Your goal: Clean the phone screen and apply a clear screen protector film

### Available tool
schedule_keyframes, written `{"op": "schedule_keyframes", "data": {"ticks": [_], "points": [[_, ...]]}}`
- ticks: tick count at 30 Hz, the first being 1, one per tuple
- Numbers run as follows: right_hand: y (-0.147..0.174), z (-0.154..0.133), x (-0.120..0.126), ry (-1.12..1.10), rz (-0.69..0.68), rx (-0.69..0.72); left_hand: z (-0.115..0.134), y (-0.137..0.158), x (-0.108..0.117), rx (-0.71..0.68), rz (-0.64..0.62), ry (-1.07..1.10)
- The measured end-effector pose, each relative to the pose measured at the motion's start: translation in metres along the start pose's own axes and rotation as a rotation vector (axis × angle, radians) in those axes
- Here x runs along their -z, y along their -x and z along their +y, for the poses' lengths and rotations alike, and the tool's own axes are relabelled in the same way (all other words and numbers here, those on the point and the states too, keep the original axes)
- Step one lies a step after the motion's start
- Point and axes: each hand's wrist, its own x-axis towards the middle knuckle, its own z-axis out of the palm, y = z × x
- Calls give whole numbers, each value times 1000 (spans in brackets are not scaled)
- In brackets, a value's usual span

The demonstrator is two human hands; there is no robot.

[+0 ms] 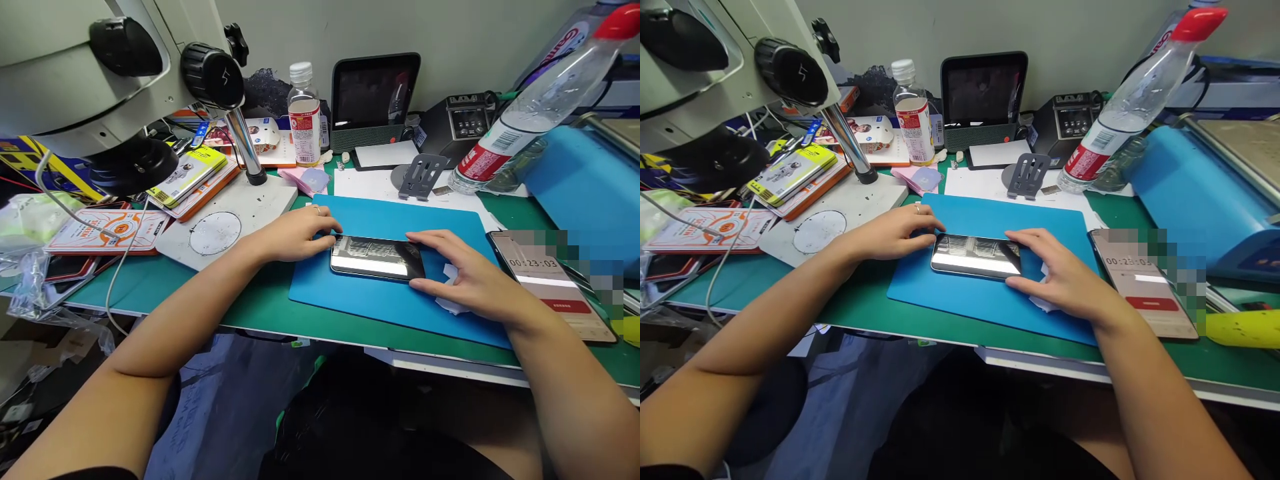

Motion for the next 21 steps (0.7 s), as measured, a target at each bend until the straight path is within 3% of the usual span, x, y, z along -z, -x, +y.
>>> {"op": "schedule_keyframes", "data": {"ticks": [10, 21], "points": [[1, -3, 0, -72, -21, -27, 1, 0, -1, 77, 162, -20], [3, -1, -1, -43, -26, -24, -2, -1, -7, 52, 182, -4]]}}
